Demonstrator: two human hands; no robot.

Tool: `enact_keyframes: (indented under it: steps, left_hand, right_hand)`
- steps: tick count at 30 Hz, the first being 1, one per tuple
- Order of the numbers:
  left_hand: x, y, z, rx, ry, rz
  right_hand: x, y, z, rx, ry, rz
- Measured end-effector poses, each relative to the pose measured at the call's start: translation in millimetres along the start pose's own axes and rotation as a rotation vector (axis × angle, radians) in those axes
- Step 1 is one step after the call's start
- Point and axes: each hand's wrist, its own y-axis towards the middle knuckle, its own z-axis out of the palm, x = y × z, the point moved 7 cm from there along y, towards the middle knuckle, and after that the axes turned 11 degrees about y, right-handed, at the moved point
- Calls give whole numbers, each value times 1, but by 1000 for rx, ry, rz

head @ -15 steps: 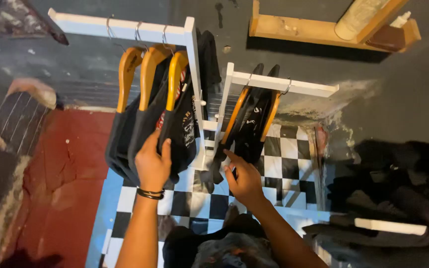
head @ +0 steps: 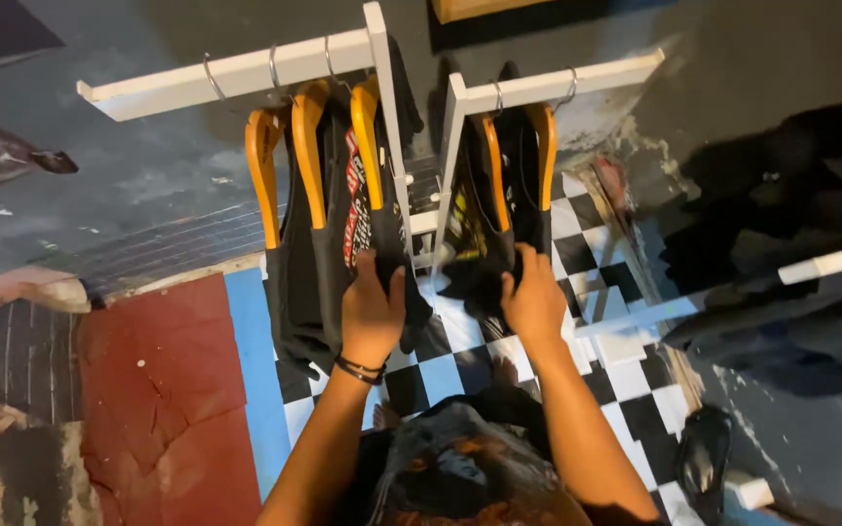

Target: The person removes a black t-shirt from a hanger on a clothing rack, folds it neatly by hand, and places it on a pile. They repeat this process with another black t-shirt, carefully folding it and adding it to the stack.

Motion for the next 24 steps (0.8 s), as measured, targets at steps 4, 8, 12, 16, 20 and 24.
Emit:
enact_keyframes:
  steps: [4,8,12,16,20,24]
  left_hand:
    - [-6,7,9,113,-29,40]
    - [-7,9,10,149,16,57]
    - [-4,12,8,165,12,61]
    - [-5,12,6,188,16,39]
    - [-2,15,14,220,8,2]
    - [-7,13,11,251,-19,-32]
  right_hand:
    - [-27,12,6,-13,-47,113]
    - [-34,20,9,-6,-63,115]
    - [-53,36,2,-103,-110,125]
    - [-55,38,-7,-140,-95,108]
    - [-50,36,-12,-138,-58,125]
    - [-28,22,-20,-34,77,138]
